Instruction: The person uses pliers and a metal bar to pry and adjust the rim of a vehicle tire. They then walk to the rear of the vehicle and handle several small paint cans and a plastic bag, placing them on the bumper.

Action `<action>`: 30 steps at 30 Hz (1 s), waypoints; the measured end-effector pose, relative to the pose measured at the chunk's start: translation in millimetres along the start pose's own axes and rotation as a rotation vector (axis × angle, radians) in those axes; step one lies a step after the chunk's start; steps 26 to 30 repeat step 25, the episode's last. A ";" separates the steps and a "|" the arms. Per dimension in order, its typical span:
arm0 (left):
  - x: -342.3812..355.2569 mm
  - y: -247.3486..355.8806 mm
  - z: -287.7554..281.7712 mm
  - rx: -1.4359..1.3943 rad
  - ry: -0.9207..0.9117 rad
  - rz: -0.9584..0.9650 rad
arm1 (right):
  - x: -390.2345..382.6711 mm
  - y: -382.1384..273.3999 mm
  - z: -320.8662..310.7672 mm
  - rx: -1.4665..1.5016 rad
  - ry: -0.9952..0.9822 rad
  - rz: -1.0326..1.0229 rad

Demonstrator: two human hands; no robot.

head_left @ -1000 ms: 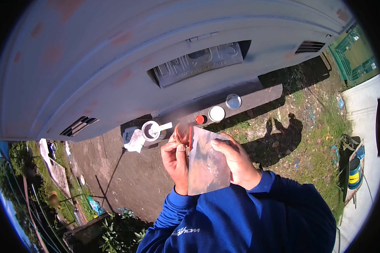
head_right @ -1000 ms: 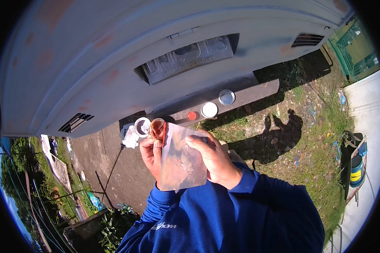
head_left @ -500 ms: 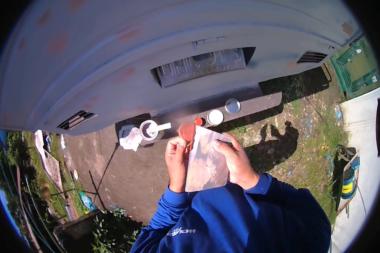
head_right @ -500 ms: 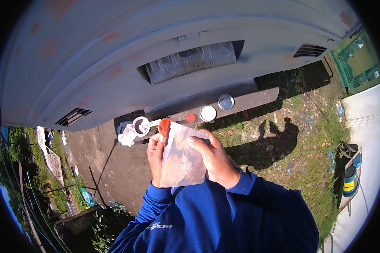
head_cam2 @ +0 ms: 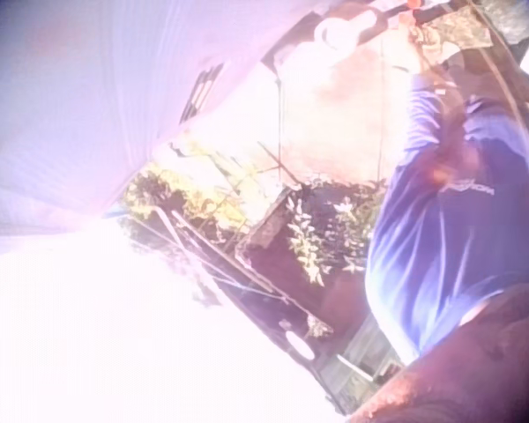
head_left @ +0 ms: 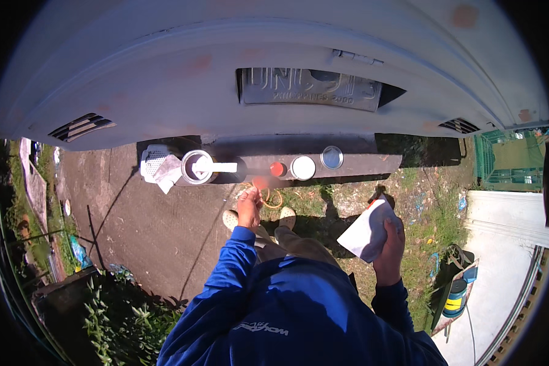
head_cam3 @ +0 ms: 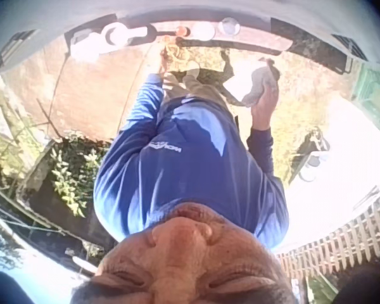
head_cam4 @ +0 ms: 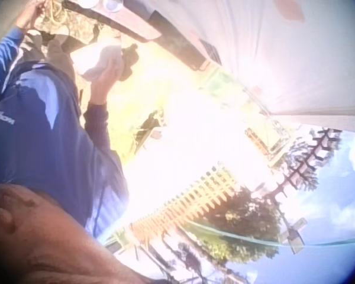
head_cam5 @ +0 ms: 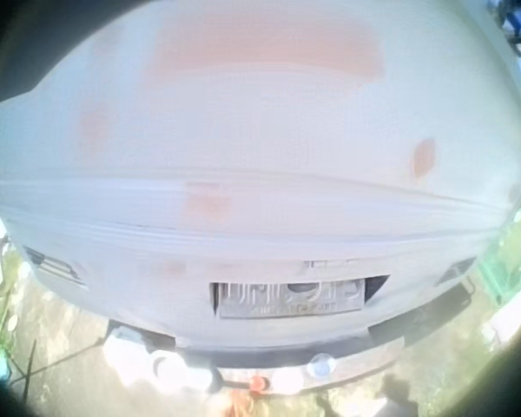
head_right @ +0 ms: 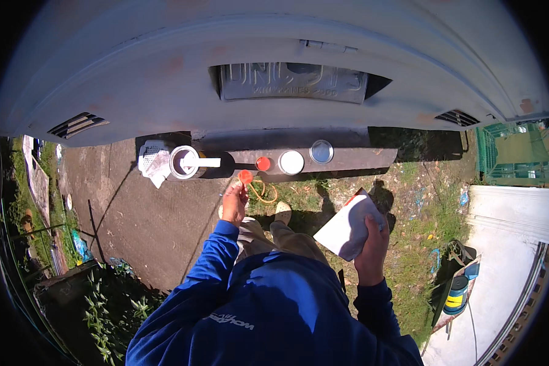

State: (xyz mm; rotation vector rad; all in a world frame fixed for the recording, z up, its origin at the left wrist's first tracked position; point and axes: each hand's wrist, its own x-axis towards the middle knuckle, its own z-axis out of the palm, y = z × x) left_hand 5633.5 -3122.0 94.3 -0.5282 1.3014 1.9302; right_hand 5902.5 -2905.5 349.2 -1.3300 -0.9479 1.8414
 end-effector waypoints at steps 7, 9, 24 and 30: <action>88.4 -5.3 -26.0 -0.003 0.011 0.112 | -8.1 14.4 -9.0 -0.071 0.059 0.049; 93.6 -11.5 -31.6 -0.040 0.032 0.099 | -6.7 18.5 -8.4 -0.060 0.036 0.069; 122.6 -39.2 -110.8 -0.536 0.369 -0.103 | -19.9 29.0 28.8 -0.175 -0.058 0.114; 144.5 -51.4 -126.3 -0.610 0.323 -0.108 | -18.0 28.9 31.9 -0.236 -0.072 0.130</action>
